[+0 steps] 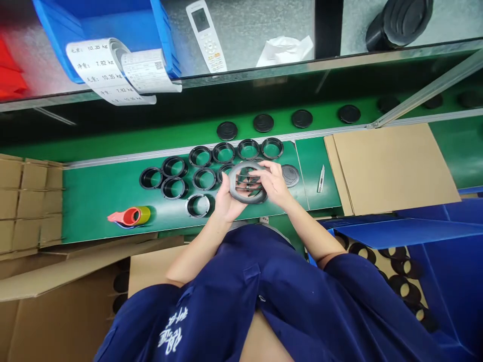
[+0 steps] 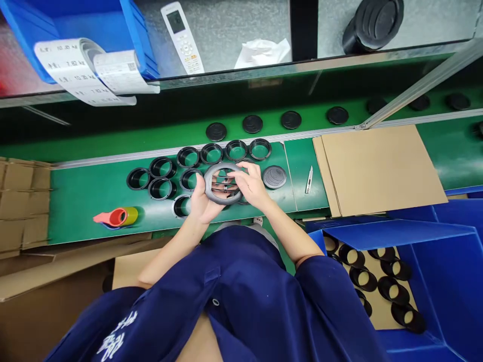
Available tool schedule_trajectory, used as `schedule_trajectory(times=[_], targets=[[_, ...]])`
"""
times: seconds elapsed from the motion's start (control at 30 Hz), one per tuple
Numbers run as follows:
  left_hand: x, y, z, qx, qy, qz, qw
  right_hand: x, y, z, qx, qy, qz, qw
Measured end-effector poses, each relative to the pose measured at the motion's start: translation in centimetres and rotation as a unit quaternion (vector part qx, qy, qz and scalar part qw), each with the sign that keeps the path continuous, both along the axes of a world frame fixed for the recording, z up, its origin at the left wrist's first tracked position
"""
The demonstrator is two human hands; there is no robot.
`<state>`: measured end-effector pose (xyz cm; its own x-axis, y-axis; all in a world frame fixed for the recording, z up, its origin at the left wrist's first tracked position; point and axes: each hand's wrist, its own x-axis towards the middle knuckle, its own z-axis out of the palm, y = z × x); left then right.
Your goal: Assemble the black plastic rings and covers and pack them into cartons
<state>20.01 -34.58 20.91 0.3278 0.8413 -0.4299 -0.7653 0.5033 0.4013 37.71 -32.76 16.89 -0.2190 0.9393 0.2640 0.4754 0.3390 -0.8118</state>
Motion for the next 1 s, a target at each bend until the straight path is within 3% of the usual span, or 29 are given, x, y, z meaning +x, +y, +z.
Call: schedule_trajectory(times=[0.2,0.4,0.6,0.7,0.8,0.87,0.93,1.0], targets=[[2.3,-1.0,1.2,-0.01,-0.014,-0.009,1.0,2.6,-1.2,1.5,-0.014,0.064,-0.008,0.998],[3.0,-1.2,1.3,-0.038,-0.011,-0.013,0.999,3.6,-1.9,0.8,-0.01,0.07,-0.007,0.997],[2.7,-1.1,-0.1,-0.093,0.036,-0.004,0.995,3.5,-2.5,-0.8,0.024,-0.108,0.121,0.986],[3.2,-1.0,-1.2,-0.113,0.065,-0.007,0.991,2.6,-2.3,-1.4,-0.025,-0.142,0.164,0.976],[3.3,-0.8,-2.1,-0.112,0.076,-0.018,0.991,1.4,-0.5,-2.8,-0.079,-0.132,0.182,0.971],[2.7,-0.4,-2.6,-0.121,0.104,-0.03,0.987,1.1,2.2,-4.4,-0.11,-0.135,0.129,0.976],[1.5,-0.1,-3.2,-0.134,0.137,-0.035,0.981,1.5,6.1,-6.2,-0.135,-0.17,0.012,0.976],[-0.2,0.1,-3.8,-0.142,0.152,-0.028,0.978,2.2,10.4,-8.1,-0.15,-0.225,-0.102,0.957]])
